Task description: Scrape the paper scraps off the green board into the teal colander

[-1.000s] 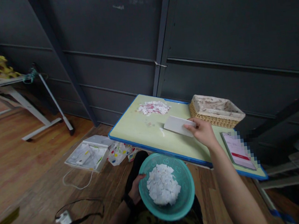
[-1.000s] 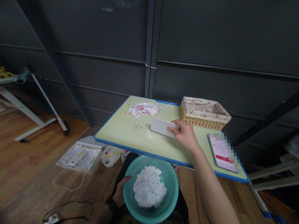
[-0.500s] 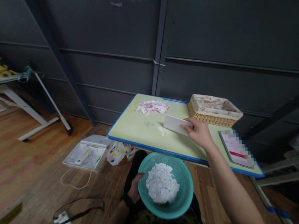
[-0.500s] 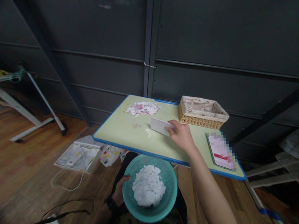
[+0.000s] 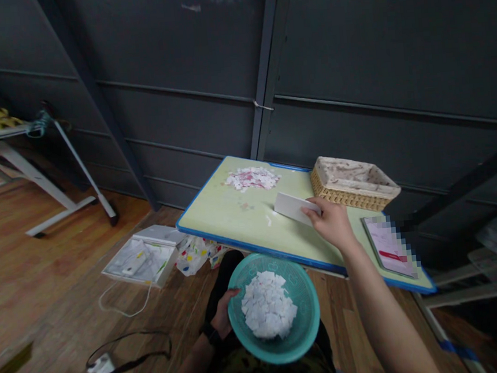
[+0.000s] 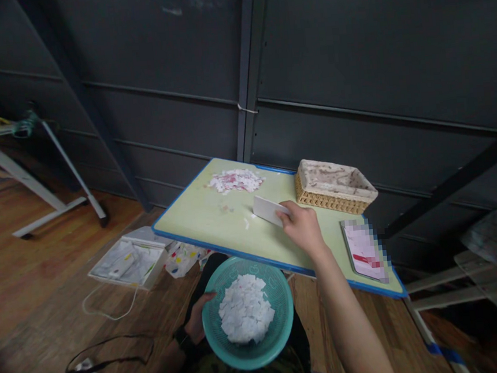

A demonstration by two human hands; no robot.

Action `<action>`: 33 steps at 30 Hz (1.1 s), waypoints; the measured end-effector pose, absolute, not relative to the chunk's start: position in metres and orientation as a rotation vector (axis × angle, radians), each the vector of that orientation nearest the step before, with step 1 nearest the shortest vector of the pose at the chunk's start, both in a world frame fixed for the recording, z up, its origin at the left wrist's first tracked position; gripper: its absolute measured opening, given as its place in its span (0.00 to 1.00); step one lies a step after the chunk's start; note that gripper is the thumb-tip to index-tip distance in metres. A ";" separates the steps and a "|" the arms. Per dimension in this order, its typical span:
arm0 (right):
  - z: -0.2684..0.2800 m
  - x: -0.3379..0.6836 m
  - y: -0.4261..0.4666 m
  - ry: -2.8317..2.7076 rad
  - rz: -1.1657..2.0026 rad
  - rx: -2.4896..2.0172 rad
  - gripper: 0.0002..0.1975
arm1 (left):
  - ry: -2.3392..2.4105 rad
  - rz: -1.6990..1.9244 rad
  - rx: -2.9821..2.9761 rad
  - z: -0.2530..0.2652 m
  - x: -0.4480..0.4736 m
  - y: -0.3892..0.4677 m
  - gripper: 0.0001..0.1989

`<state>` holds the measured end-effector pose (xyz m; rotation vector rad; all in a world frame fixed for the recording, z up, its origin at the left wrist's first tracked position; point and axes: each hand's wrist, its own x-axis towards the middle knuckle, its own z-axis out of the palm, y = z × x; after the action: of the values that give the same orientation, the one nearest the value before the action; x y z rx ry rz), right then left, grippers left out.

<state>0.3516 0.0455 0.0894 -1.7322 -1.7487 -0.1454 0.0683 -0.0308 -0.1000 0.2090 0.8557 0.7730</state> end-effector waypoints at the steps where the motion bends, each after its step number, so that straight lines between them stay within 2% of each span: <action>1: 0.089 0.351 0.044 -1.745 -0.146 -1.725 0.14 | 0.854 0.780 0.213 -0.100 0.068 -0.031 0.14; 9: 0.086 0.351 0.041 -1.777 -0.086 -1.699 0.14 | 0.853 0.782 0.265 -0.101 0.069 -0.030 0.08; 22: 0.093 0.345 0.024 -1.880 -0.294 -1.840 0.17 | 0.879 0.795 0.239 -0.093 0.069 -0.031 0.07; 26: 0.093 0.340 0.000 -1.860 -0.202 -1.778 0.17 | 0.876 0.779 0.243 -0.091 0.070 -0.031 0.09; 33: 0.081 0.332 0.005 -1.680 -0.101 -1.713 0.15 | 0.911 0.815 0.214 -0.084 0.066 -0.029 0.05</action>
<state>0.3316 0.0054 0.0805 -1.7134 -1.6798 -0.1006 0.0664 -0.0292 -0.0841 0.2144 0.9113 0.8146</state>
